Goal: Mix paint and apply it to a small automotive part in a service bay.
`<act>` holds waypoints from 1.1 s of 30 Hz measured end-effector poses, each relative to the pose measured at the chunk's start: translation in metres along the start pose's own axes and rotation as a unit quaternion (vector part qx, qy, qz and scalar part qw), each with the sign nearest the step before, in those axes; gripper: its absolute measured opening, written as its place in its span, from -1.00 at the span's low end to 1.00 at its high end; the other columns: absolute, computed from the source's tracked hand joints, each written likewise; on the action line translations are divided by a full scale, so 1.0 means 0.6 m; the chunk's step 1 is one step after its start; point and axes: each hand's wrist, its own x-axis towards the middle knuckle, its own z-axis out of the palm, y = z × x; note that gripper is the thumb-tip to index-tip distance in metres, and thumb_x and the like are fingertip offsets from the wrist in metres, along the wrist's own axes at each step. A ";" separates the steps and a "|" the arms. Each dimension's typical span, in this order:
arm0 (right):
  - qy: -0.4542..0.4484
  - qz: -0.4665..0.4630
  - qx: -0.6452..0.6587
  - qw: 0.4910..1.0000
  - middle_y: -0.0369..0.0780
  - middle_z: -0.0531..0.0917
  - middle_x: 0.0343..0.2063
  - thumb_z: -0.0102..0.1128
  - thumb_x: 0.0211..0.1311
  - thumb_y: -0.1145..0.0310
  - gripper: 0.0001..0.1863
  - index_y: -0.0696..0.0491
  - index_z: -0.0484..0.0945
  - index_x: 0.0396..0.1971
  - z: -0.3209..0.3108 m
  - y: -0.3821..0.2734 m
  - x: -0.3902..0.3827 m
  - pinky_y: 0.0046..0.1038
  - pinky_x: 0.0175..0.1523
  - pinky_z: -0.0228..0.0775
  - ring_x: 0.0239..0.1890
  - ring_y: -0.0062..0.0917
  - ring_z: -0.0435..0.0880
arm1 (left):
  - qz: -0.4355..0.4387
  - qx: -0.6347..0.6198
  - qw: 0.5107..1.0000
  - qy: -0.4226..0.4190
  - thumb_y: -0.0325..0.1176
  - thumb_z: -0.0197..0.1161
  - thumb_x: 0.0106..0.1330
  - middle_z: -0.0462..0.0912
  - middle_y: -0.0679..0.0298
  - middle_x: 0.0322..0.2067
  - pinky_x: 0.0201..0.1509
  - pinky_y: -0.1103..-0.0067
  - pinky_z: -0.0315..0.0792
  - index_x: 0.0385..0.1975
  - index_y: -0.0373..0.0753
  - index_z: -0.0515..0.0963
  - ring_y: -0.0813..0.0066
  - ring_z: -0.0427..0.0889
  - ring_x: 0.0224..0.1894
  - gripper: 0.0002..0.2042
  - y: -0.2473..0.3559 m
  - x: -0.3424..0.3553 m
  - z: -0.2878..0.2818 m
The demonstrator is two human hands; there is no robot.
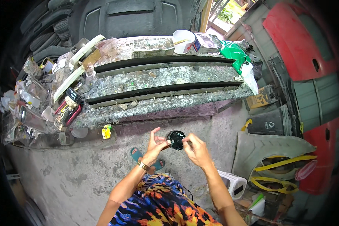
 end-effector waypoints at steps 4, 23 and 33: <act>-0.017 -0.042 -0.051 0.998 -0.12 0.60 -0.39 0.15 0.16 0.51 -0.90 0.12 0.47 -0.32 -0.016 -0.019 0.014 -0.30 -0.24 0.48 -0.33 -0.19 0.64 | -0.001 -0.026 1.000 -0.006 -0.47 0.45 0.09 0.42 0.25 -0.21 -0.10 0.49 0.58 0.33 -0.05 0.07 0.44 0.61 -0.19 -0.17 0.013 0.001 -0.013; 0.064 -0.005 -0.006 0.998 -0.11 0.60 -0.47 0.20 0.25 0.48 -0.91 0.13 0.47 -0.36 0.078 -0.021 0.007 -0.36 -0.33 0.47 -0.44 -0.26 0.64 | 0.021 -0.043 0.999 0.009 -0.53 0.42 0.11 0.41 0.23 -0.20 -0.12 0.53 0.56 0.33 -0.10 0.06 0.45 0.61 -0.20 -0.19 0.028 -0.007 -0.048; 0.058 -0.021 -0.034 0.998 -0.11 0.61 -0.45 0.24 0.22 0.48 -0.90 0.13 0.49 -0.36 0.077 -0.033 0.008 -0.34 -0.32 0.47 -0.41 -0.21 0.65 | 0.017 -0.030 0.999 0.021 -0.53 0.42 0.11 0.39 0.25 -0.21 -0.14 0.54 0.55 0.34 -0.09 0.05 0.47 0.60 -0.20 -0.18 0.026 -0.010 -0.056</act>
